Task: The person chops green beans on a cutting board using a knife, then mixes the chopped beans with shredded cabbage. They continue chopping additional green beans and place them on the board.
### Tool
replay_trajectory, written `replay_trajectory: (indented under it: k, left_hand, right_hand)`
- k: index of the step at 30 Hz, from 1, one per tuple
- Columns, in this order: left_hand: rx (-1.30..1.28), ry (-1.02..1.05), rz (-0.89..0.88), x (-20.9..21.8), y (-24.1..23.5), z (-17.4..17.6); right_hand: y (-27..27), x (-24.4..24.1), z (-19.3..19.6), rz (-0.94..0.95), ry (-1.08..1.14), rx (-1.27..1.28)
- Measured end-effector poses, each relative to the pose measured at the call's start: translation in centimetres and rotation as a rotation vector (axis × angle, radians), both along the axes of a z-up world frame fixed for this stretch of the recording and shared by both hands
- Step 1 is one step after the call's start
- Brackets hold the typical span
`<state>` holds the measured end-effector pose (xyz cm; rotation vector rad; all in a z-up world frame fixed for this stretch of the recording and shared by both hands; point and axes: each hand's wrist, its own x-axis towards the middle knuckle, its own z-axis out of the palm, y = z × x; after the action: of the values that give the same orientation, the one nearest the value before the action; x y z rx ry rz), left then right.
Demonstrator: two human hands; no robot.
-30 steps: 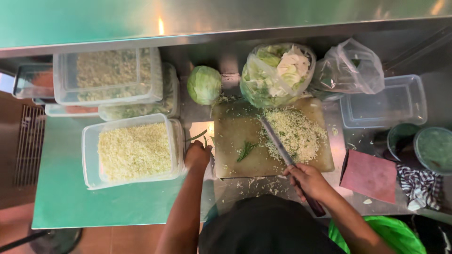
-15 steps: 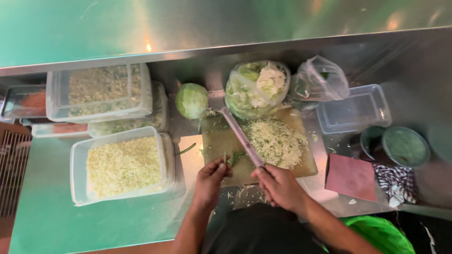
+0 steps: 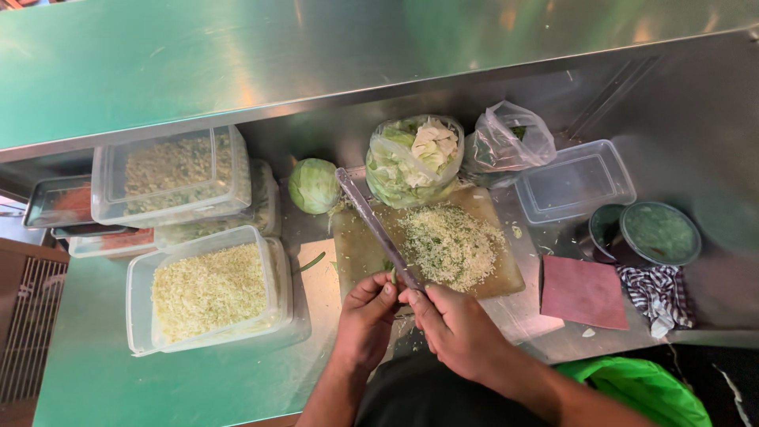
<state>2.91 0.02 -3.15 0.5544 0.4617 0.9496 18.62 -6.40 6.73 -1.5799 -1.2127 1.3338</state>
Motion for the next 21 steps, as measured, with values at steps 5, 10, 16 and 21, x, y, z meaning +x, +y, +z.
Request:
replay_trajectory:
  k: [5,10,16,21]
  left_hand:
    - [0.030,0.008,-0.005,0.4,-0.2,-0.1]
    - [0.006,-0.004,0.007,0.8,-0.1,-0.7]
    - [-0.002,-0.055,0.020,1.0,0.2,-0.8]
    - [-0.057,-0.059,0.032,0.9,0.4,-1.2]
  right_hand:
    - [-0.4,0.2,-0.4,-0.026,-0.002,0.007]
    - [-0.6,0.4,-0.5,-0.024,-0.262,0.243]
    - [-0.8,0.4,-0.4,-0.010,-0.239,0.229]
    - [-0.9,0.8,-0.6,0.024,-0.286,0.196]
